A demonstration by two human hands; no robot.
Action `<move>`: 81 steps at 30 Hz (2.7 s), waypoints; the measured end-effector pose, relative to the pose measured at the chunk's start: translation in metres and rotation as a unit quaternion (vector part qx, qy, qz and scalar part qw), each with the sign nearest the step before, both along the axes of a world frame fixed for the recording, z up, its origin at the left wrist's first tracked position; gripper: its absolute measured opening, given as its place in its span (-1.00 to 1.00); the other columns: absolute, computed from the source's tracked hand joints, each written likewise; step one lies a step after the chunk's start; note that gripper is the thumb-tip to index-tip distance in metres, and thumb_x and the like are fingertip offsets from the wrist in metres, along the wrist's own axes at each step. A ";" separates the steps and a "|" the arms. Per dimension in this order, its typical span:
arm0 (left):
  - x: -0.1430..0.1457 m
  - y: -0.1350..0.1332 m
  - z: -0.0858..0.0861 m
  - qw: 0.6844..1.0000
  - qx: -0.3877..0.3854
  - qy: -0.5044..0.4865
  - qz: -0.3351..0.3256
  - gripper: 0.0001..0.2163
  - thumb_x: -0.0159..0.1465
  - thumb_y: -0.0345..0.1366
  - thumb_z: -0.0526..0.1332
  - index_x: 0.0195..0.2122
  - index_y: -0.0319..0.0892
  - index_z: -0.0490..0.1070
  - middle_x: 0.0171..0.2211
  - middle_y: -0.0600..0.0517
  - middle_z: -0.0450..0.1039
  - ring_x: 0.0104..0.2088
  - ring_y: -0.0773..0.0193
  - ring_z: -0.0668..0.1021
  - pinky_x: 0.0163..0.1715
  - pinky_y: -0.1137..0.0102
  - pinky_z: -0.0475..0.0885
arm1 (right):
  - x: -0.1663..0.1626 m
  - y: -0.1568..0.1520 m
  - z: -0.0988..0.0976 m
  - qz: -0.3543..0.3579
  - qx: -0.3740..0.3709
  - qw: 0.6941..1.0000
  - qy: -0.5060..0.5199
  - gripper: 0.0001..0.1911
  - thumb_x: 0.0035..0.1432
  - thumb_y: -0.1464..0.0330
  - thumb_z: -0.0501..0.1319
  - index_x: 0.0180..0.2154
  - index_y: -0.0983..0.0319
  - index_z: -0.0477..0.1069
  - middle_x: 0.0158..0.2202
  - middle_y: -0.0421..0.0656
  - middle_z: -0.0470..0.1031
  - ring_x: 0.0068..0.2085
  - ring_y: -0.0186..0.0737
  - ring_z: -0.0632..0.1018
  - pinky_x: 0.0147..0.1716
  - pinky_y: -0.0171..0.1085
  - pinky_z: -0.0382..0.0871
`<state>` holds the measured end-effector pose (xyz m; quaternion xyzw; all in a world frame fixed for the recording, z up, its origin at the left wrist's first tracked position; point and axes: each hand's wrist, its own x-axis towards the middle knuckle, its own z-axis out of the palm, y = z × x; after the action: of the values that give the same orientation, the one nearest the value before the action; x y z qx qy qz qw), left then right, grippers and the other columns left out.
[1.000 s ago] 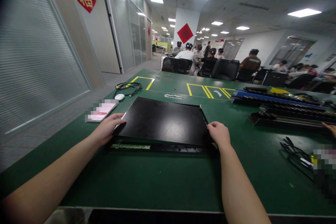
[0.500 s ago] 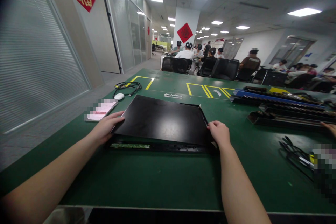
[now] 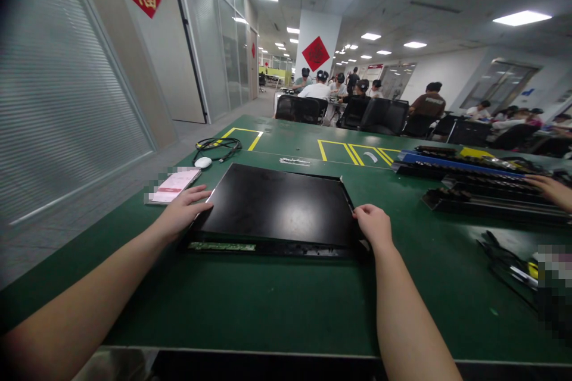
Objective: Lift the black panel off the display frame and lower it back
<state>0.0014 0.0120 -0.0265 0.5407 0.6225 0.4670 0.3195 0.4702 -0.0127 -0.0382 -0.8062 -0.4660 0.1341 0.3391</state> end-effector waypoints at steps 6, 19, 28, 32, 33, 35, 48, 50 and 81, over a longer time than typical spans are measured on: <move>-0.003 0.005 -0.007 0.996 -0.020 0.081 -0.010 -0.82 -0.09 -0.31 0.39 -0.39 -0.11 0.64 0.20 -0.09 0.48 0.23 -0.13 0.44 0.29 0.16 0.25 | 0.000 0.000 -0.001 -0.001 0.013 1.000 0.003 -0.73 0.02 0.24 0.17 -0.31 0.19 0.59 -0.37 -0.10 0.67 -0.27 -0.07 0.59 -0.34 -0.22 0.33; -0.001 0.007 -0.012 0.994 -0.021 0.108 -0.017 -0.86 -0.01 -0.34 0.32 -0.40 -0.16 0.64 0.16 -0.16 0.45 0.18 -0.14 0.50 0.26 0.19 0.30 | 0.005 0.002 -0.006 -0.009 -0.003 0.999 0.048 -0.70 0.03 0.20 0.19 -0.27 0.18 0.59 -0.29 -0.08 0.68 -0.31 -0.06 0.59 -0.37 -0.19 0.37; -0.002 0.009 -0.015 0.990 -0.034 0.134 -0.028 -0.78 0.01 -0.30 0.29 -0.32 -0.17 0.65 0.16 -0.14 0.47 0.22 -0.12 0.46 0.29 0.22 0.25 | 0.005 0.002 -0.005 0.003 0.002 1.000 0.008 -0.74 0.00 0.24 0.18 -0.35 0.18 0.60 -0.33 -0.09 0.67 -0.26 -0.05 0.58 -0.34 -0.20 0.33; -0.003 0.010 -0.017 0.986 -0.037 0.158 -0.042 -0.72 0.02 -0.28 0.27 -0.27 -0.20 0.65 0.18 -0.16 0.45 0.24 -0.14 0.44 0.31 0.20 0.21 | 0.003 0.001 -0.003 0.001 0.021 1.000 -0.001 -0.75 -0.05 0.25 0.19 -0.40 0.19 0.60 -0.39 -0.09 0.66 -0.30 -0.05 0.58 -0.35 -0.20 0.32; -0.003 0.010 -0.017 0.985 -0.038 0.165 -0.046 -0.71 0.02 -0.28 0.26 -0.25 -0.21 0.65 0.19 -0.17 0.45 0.24 -0.15 0.44 0.31 0.19 0.21 | 0.003 0.001 -0.002 0.001 0.022 1.000 0.000 -0.76 -0.06 0.25 0.19 -0.41 0.19 0.60 -0.40 -0.09 0.66 -0.31 -0.05 0.58 -0.35 -0.20 0.32; -0.003 0.011 -0.017 0.983 -0.037 0.174 -0.052 -0.67 0.02 -0.27 0.25 -0.20 -0.21 0.64 0.19 -0.17 0.44 0.24 -0.15 0.43 0.31 0.17 0.21 | 0.002 0.001 -0.001 0.001 0.021 1.000 0.001 -0.76 -0.06 0.25 0.19 -0.42 0.19 0.60 -0.39 -0.09 0.66 -0.31 -0.05 0.57 -0.34 -0.19 0.32; -0.011 -0.006 -0.004 0.894 0.029 0.393 -0.215 -0.41 0.19 0.01 0.21 0.14 -0.28 0.49 0.28 -0.33 0.28 0.27 -0.25 0.36 0.28 0.01 0.22 | 0.001 -0.001 0.000 -0.006 0.015 1.000 0.008 -0.75 -0.05 0.26 0.19 -0.40 0.20 0.61 -0.37 -0.09 0.66 -0.35 -0.09 0.55 -0.37 -0.20 0.32; -0.012 -0.008 0.001 0.881 0.030 0.409 -0.235 -0.39 0.20 0.05 0.21 0.15 -0.28 0.49 0.26 -0.34 0.32 0.27 -0.24 0.37 0.27 0.00 0.23 | 0.001 -0.001 0.000 -0.006 0.014 1.000 0.005 -0.76 -0.05 0.26 0.19 -0.41 0.19 0.61 -0.37 -0.10 0.66 -0.34 -0.09 0.55 -0.35 -0.20 0.31; -0.026 -0.016 0.028 0.869 -0.010 0.404 -0.286 -0.32 0.02 -0.05 0.42 0.21 -0.04 0.46 0.26 -0.11 0.41 0.21 -0.12 0.48 0.18 0.13 0.36 | 0.002 0.001 -0.003 0.006 0.020 1.000 0.000 -0.77 -0.02 0.25 0.17 -0.41 0.16 0.59 -0.38 -0.14 0.67 -0.26 -0.05 0.59 -0.31 -0.19 0.32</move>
<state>-0.0247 -0.0036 0.0016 0.8331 0.5201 0.0900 0.1654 0.4726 -0.0117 -0.0414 -0.7967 -0.4729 0.1270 0.3543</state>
